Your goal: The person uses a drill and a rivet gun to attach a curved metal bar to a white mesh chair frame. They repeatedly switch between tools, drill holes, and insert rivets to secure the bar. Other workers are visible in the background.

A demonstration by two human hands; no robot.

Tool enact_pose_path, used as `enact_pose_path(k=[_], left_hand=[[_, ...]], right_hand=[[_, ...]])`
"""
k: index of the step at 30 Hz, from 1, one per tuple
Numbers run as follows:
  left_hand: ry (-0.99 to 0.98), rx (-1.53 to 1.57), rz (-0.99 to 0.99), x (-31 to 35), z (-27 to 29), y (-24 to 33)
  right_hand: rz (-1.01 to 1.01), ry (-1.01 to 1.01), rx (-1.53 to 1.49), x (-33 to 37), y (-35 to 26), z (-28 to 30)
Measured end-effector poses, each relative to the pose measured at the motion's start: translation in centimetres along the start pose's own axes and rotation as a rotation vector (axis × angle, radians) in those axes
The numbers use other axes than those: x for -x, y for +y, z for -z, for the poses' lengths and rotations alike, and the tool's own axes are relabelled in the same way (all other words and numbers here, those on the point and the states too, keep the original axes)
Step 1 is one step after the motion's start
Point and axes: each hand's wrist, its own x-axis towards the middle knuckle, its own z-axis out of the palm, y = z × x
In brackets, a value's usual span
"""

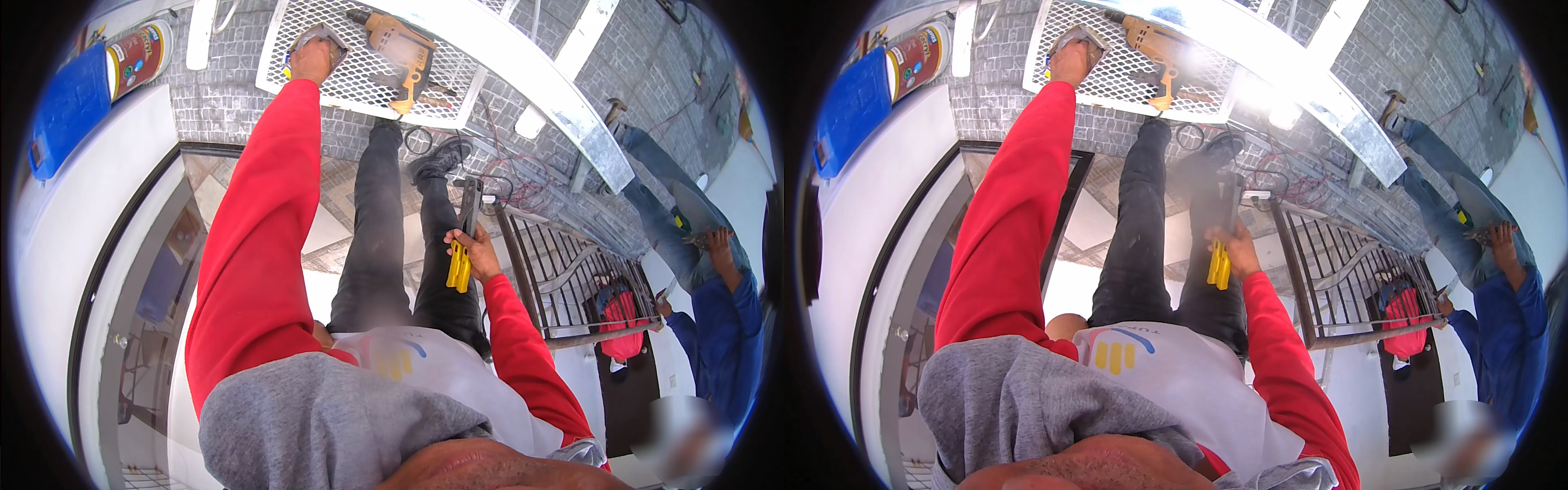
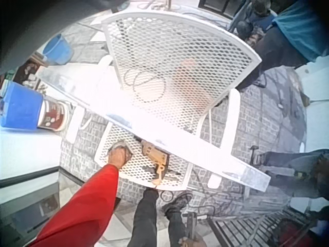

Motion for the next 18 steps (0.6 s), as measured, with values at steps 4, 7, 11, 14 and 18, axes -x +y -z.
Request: enact_pose_path(k=[4,7,11,14,18], left_hand=[[-0.004,0.001,0.02,0.0,0.5,0.3],[0.019,0.053,0.027,-0.2,0.6,0.1],[0.0,0.001,-0.002,-0.2,0.1,-0.3],[-0.005,-0.008,-0.034,-0.4,-0.3,-0.5],[-0.086,-0.025,-0.024,-0.9,-0.4,-0.7]], right_hand=[[0.013,0.0,0.003,0.1,0.3,-0.2],[0.02,0.008,0.019,0.0,0.6,-0.2],[0.035,-0.009,0.01,0.1,1.1,-0.3],[0.035,0.0,0.001,0.1,1.4,-0.4],[0.017,0.006,0.024,0.0,1.4,-0.4]])
